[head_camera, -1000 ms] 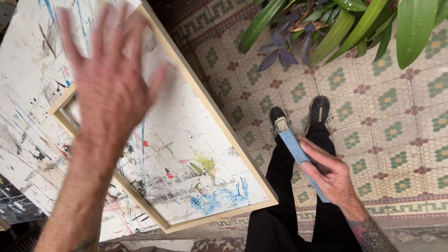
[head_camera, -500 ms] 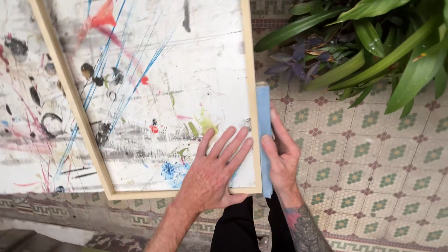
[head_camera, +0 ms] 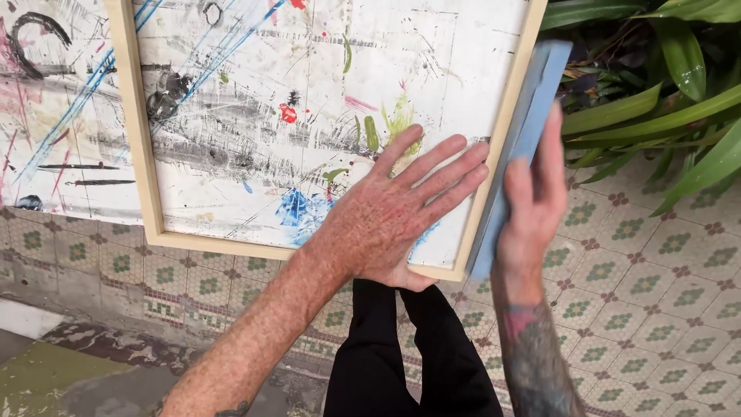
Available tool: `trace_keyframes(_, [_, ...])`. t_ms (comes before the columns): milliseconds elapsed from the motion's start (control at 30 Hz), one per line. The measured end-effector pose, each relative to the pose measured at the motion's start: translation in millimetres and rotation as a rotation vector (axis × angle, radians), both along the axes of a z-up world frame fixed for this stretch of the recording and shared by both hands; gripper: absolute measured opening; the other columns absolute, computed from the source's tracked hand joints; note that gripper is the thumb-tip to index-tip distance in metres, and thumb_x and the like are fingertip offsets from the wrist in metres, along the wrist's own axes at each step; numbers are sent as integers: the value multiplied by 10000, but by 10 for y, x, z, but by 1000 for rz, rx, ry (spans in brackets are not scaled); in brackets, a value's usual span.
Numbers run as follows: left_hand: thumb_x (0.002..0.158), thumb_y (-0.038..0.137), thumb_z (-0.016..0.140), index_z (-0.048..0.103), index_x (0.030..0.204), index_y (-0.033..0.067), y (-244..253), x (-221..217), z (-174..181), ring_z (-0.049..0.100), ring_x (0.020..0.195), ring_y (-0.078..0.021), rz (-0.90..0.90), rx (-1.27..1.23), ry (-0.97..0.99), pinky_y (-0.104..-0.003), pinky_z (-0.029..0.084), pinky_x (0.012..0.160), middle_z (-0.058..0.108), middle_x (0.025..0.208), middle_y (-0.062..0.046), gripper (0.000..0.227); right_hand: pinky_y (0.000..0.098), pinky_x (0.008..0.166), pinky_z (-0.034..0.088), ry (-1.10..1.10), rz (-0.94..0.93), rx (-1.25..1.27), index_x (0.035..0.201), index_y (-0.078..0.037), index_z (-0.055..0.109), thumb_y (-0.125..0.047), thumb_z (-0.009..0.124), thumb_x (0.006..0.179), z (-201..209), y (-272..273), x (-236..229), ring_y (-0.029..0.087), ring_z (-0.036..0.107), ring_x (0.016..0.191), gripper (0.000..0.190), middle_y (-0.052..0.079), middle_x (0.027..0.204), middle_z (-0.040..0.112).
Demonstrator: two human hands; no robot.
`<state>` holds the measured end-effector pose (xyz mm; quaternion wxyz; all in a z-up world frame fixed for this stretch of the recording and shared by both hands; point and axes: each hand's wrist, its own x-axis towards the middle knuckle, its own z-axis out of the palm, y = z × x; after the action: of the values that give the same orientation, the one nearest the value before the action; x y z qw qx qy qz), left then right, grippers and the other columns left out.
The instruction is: Sanding the edges and surfaces of a wooden frame using a sanding block
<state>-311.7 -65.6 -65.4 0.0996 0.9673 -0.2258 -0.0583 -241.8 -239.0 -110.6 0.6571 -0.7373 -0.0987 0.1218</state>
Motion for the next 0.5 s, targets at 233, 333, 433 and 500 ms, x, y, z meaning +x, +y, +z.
trace_keyframes(233, [557,959,661,213,1551,17,-14,-7,-42,192,1491,-314,-18,-41,13,-573,140,1193,169,1608,-145,1440,398,1399,206,-174,47,16,1545,-74,277,-291,506,1134,-86,160,506,243,241,1596,518,111,1644,262])
trace_keyframes(333, [568,993,618,179,1555,33,-34,-20,-76,169,1498,-303,-18,-12,17,-564,128,1199,136,1617,-133,1445,264,851,471,192,-101,-173,1500,24,248,-128,492,938,98,-466,-942,111,518,914,631,173,1532,375])
trace_keyframes(433, [556,899,710,238,1544,26,-21,-9,-61,195,1490,-307,-15,-45,8,-568,154,1197,170,1605,-141,1400,393,1243,223,119,-87,-180,1459,46,279,-244,493,962,192,-310,-749,289,256,1484,613,217,1553,276])
trace_keyframes(500, [556,917,688,240,1547,26,-34,-48,-35,194,1488,-306,-11,-17,4,-565,157,1195,173,1605,-138,1406,390,1298,264,-41,-2,-48,1493,-12,304,-260,521,1049,-151,-5,139,263,296,1516,553,160,1582,304])
